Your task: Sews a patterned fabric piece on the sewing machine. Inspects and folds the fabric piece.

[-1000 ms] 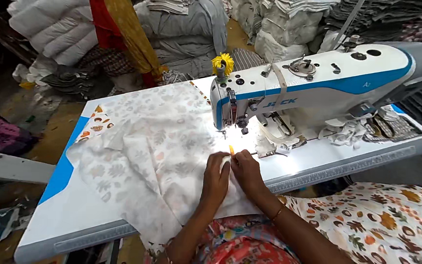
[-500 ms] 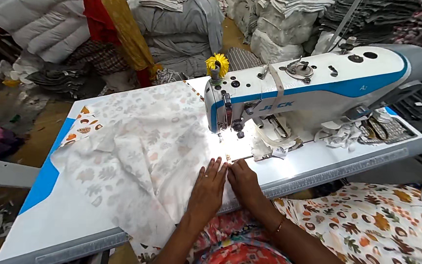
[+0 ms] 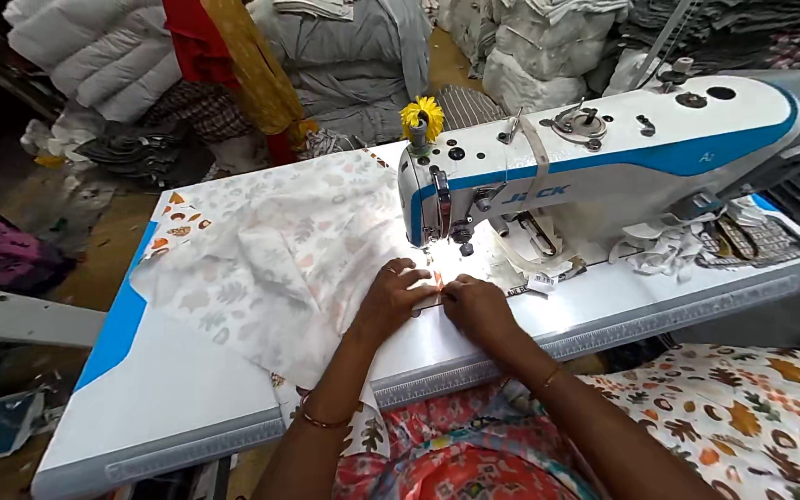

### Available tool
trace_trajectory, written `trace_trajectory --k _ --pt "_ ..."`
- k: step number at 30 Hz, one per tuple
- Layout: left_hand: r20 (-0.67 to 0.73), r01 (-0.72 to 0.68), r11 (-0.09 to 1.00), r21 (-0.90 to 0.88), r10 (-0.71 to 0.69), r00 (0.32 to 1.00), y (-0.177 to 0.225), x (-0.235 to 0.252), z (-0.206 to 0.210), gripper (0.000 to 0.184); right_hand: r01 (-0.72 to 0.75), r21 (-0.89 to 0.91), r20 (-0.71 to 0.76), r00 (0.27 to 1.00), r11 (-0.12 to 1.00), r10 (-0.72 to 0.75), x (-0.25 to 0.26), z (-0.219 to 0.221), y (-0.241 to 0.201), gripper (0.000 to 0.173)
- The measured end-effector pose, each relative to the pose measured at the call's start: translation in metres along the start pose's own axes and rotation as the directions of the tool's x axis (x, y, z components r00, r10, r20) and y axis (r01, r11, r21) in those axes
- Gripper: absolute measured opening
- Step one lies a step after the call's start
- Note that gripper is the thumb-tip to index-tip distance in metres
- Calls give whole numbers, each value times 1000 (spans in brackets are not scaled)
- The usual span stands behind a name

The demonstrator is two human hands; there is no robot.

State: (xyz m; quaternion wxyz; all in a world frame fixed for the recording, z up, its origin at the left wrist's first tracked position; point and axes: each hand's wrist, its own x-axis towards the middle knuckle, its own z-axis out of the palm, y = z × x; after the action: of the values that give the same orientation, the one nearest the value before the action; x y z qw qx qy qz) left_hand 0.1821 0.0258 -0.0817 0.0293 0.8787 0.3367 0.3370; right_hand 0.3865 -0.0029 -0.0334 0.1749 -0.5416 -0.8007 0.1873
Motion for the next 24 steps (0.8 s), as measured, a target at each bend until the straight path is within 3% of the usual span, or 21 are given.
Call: trace_trajectory --k 3,5,7,10,14,16,19,21,24 --pt "26 -58 998 -27 59 998 17 -5 -2 20 231 54 168 957 971 -237 12 -22 24 13" --pt "3 -65 998 -21 65 998 29 -6 4 23 447 81 104 885 891 -453 18 -19 45 12" --pt "-30 -14 1000 20 15 999 40 -3 8 25 539 57 14 841 840 -540 22 -12 54 11" --pt "-92 189 981 38 -185 978 49 4 13 25 397 39 42 916 917 -398 22 -13 42 15" --pt "-86 478 863 -162 -495 865 52 17 4 8 334 132 -6 942 933 -336 23 -12 41 13" --pt "-81 498 859 -116 -508 858 53 18 8 7 409 121 -32 912 904 -409 23 -11 48 15" --pt "-113 392 915 100 -381 918 54 12 20 13 444 18 -19 896 896 -443 24 -5 46 14" --pt "-49 438 890 128 -435 899 51 18 14 17 266 103 79 958 958 -274 33 -9 38 20" --pt "221 649 760 38 -639 736 48 45 -18 26 24 342 172 981 939 -88 49 -14 45 20"
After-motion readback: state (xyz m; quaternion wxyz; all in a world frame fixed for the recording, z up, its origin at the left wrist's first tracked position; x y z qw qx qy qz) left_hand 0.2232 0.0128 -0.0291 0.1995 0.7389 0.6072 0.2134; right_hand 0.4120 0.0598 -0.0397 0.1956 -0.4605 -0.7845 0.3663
